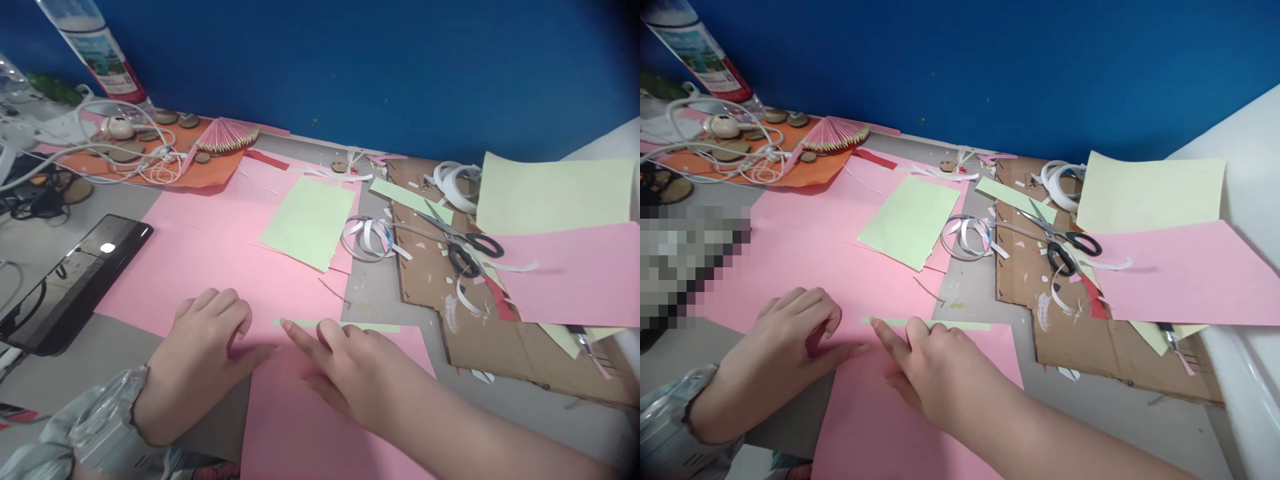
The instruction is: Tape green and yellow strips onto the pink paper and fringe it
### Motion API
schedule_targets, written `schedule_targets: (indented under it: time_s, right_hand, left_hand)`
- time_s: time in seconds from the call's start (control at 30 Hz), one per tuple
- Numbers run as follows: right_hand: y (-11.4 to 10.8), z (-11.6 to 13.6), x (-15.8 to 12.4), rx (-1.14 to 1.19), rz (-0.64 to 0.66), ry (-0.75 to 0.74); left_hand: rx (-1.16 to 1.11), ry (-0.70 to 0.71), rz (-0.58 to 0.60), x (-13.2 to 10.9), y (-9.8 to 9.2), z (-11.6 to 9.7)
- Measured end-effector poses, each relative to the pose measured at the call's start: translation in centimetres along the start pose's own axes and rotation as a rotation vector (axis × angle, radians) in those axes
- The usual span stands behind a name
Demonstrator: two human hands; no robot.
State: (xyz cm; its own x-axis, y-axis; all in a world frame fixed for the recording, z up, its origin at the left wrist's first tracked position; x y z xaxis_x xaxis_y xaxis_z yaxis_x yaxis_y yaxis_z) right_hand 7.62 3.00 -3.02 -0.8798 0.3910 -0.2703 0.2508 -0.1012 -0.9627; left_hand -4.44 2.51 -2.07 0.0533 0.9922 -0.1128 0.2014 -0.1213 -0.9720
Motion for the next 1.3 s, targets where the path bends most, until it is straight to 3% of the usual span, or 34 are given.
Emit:
schedule_targets:
  time_s: [0.3,0.4,0.53,0.67,0.8,0.93,1.1,1.3]
  right_hand:
    - [0.1,0.7,1.2,-0.119,0.099,0.017]
    - [-0.6,0.0,1.5,0.031,0.088,0.025]
    - [-2.9,-3.1,1.2,0.284,-0.092,0.157]
    - [-3.7,-4.8,0.5,0.509,-0.215,0.221]
    - [-3.0,-5.0,0.3,0.715,-0.176,0.261]
    - [-2.5,-5.0,-0.1,0.919,-0.093,0.289]
    - [-2.9,-5.9,-1.5,1.014,-0.114,0.315]
    - [-3.4,-8.8,-3.7,1.006,-0.239,0.442]
  left_hand:
    - [-0.014,0.000,-0.008,0.1,-0.2,-0.2]
    - [-0.015,0.005,-0.001,0.1,-0.2,-0.2]
    - [-0.036,0.026,-0.005,0.0,0.0,-0.1]
    - [-0.098,0.042,-0.096,0.0,-0.5,0.0]
    - [-0.091,0.091,-0.177,0.1,-1.3,-0.5]
    - [-0.168,0.208,-0.146,0.1,-1.6,-2.1]
    - [-0.229,0.271,-0.213,0.1,-3.5,-3.9]
    - [-0.221,0.257,-0.104,4.3,-3.7,-5.6]
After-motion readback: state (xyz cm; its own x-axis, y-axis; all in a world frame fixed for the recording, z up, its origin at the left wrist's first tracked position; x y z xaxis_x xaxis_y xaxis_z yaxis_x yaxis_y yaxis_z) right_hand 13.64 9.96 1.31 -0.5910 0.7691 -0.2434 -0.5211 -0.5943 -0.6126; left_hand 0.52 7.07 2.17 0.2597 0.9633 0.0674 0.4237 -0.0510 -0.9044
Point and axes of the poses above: each hand's wrist, its own x-axis towards the middle knuckle, its own y-axis out of the palm, z = x × y, the point moved 10 cm from there along x, towards the middle knuckle, and after that the axes turned 5 degrees about x, right-handed, at the moved point
